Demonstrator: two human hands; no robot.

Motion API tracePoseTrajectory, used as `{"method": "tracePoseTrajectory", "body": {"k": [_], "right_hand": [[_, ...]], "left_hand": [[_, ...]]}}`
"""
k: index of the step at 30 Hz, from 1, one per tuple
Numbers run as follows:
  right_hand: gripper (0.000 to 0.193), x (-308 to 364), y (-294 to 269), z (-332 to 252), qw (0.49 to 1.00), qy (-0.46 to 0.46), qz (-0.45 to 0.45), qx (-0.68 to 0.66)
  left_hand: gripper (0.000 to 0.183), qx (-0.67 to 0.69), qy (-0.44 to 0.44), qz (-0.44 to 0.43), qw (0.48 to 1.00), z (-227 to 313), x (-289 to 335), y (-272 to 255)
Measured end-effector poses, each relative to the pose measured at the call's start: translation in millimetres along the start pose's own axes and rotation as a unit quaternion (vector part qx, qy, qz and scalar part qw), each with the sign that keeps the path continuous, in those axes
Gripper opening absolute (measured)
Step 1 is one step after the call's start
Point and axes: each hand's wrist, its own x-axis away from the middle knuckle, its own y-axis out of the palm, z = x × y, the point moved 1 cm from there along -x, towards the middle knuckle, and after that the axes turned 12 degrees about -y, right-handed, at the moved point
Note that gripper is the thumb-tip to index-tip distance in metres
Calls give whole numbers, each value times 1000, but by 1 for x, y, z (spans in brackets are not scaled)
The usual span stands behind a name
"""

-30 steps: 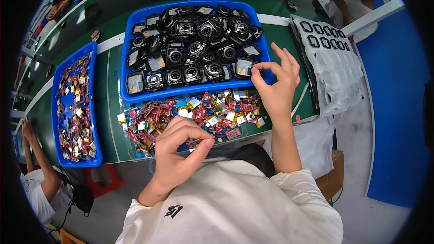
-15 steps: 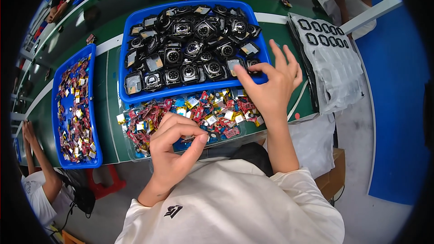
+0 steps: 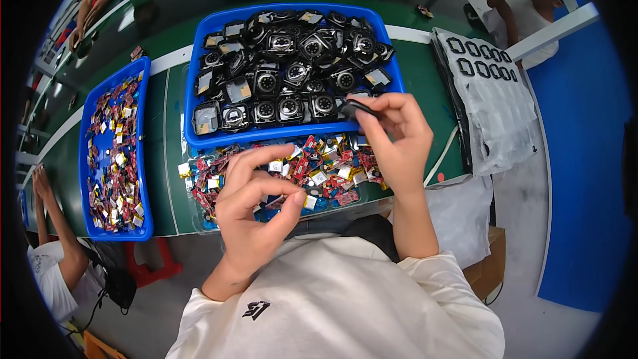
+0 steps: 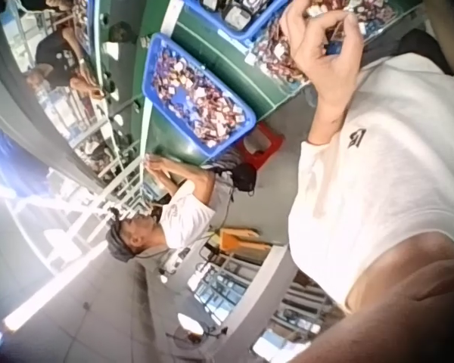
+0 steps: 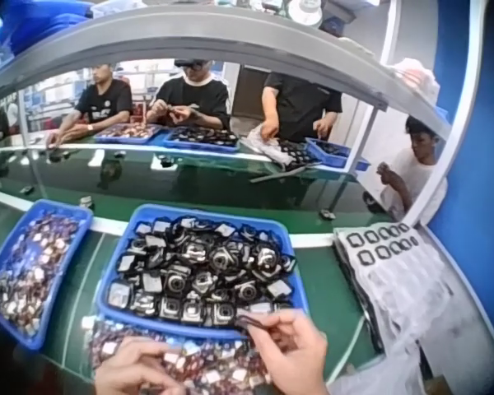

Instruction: The person is manually assembling small electronic components (possibly camera modules or sensors) at a factory workbench, picking parts from trays and combining them.

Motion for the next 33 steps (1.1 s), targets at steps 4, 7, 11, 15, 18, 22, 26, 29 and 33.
{"method": "tracePoseTrajectory", "body": {"k": [4, 7, 11, 15, 18, 22, 26, 29, 33], "right_hand": [[24, 14, 5, -34, 929, 268, -74, -243], [28, 22, 8, -37, 911, 227, -125, -320], [29, 29, 10, -34, 918, 207, -163, -296], [31, 27, 7, -38, 929, 197, -191, -246], [26, 29, 9, -38, 947, 172, -159, -219], [25, 28, 8, -39, 953, 155, -176, -193], [24, 30, 11, -37, 965, 116, -132, -196], [23, 31, 12, -37, 966, 108, -124, -198], [21, 32, 13, -38, 972, 87, -118, -184]], "left_hand": [[10, -12, 24, 12, 1000, 8, -11, 2], [10, -85, 63, 28, 994, 9, -17, 5], [9, -149, 78, 48, 985, 6, -14, 9], [9, -161, 62, 51, 984, 4, -13, 9], [9, -153, 51, 55, 985, 5, -14, 11], [8, -138, 44, 44, 988, 6, -15, 12], [7, -107, 21, 33, 994, 5, -15, 13], [6, -97, 18, 33, 995, 3, -15, 14], [6, -115, 28, 43, 992, 3, -14, 14]]}}
